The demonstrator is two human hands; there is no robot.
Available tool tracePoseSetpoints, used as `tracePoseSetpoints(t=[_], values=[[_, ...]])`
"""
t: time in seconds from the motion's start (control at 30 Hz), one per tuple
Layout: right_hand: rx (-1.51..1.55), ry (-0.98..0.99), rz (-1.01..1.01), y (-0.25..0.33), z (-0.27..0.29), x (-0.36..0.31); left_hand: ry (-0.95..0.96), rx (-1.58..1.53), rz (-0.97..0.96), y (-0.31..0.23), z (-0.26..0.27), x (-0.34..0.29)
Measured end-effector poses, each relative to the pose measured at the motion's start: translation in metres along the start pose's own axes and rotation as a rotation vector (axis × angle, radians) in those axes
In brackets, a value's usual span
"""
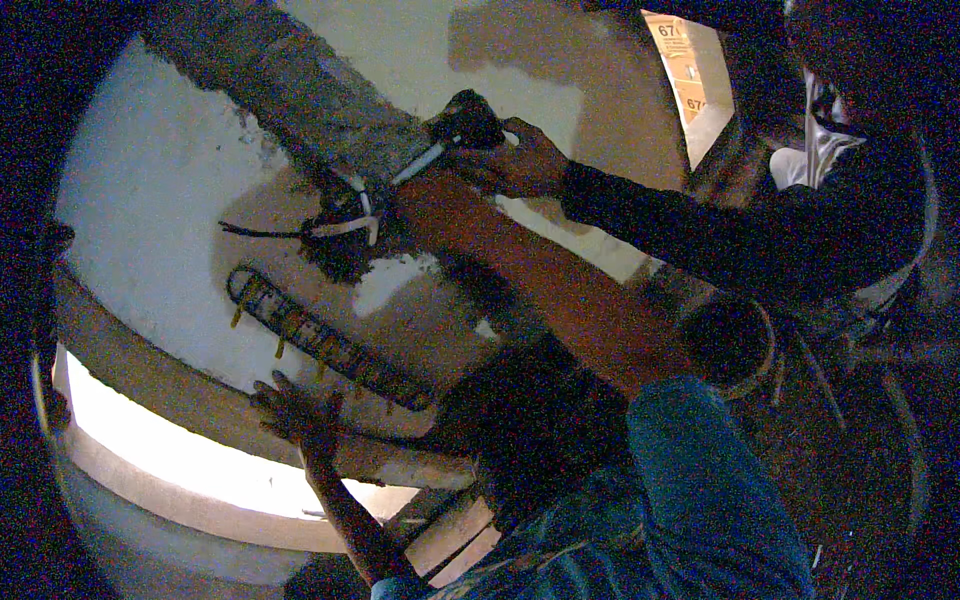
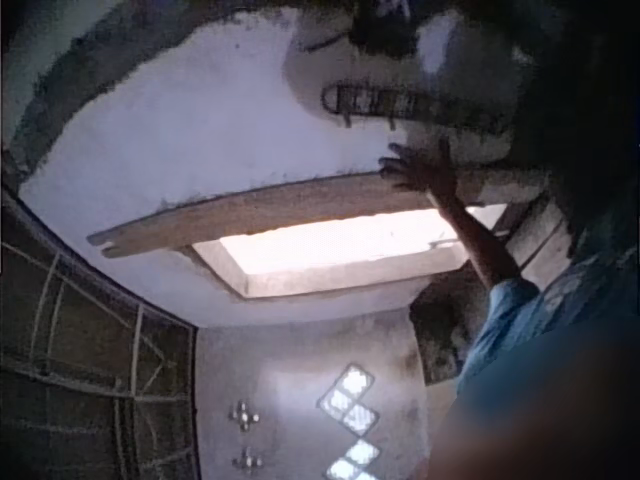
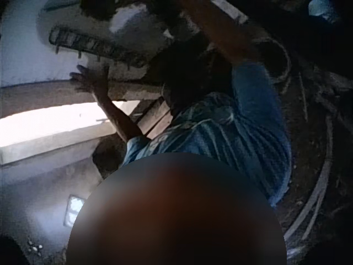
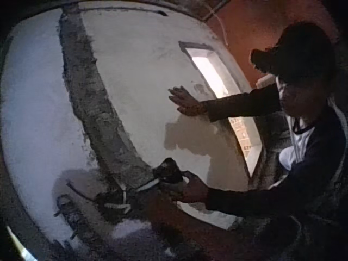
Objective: The person installs an electrical conduit and junction box into a wall, using a hammer and chisel to adjust the opening and secure the components. They also use a level to ensure proper alignment.
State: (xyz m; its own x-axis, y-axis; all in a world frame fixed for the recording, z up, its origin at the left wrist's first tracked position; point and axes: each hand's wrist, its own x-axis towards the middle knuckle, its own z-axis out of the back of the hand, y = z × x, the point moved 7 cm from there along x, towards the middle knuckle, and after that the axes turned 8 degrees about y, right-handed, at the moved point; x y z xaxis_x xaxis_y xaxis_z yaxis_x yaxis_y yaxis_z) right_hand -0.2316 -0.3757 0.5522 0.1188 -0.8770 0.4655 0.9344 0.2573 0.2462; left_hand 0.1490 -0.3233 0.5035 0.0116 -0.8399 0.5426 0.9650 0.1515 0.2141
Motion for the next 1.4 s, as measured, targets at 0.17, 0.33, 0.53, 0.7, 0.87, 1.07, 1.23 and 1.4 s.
tracePoseSetpoints(t=[0.17, 0.33, 0.53, 0.7, 0.87, 1.07, 1.23, 1.4], values=[[0.28, -0.076, 0.061, 0.008, -0.037, -0.072, 0.098, -0.002, 0.031, -0.005, 0.005, -0.004], [0.493, -0.046, 0.099, -0.001, -0.141, -0.185, -0.343, -0.767, -0.407, 0.001, 0.027, -0.052], [0.41, 0.304, -0.109, -0.038, -0.271, -0.271, 0.317, -1.016, -0.231, -0.046, -0.051, -0.157], [0.584, 0.65, -0.267, -0.05, -0.339, -0.306, 0.863, -1.117, -0.38, -0.155, -0.108, -0.221], [0.405, 0.58, 0.065, -0.032, -0.332, -0.296, 1.055, -1.374, -0.426, -0.198, -0.131, -0.249], [0.469, 0.712, -0.092, -0.041, -0.329, -0.296, 0.91, -1.441, -0.404, -0.222, -0.16, -0.262], [0.389, 0.708, -0.054, -0.041, -0.322, -0.301, 0.93, -1.39, -0.409, -0.227, -0.187, -0.275], [0.382, 0.591, -0.05, -0.042, -0.303, -0.301, 0.711, -1.66, -0.489, -0.232, -0.197, -0.275]])
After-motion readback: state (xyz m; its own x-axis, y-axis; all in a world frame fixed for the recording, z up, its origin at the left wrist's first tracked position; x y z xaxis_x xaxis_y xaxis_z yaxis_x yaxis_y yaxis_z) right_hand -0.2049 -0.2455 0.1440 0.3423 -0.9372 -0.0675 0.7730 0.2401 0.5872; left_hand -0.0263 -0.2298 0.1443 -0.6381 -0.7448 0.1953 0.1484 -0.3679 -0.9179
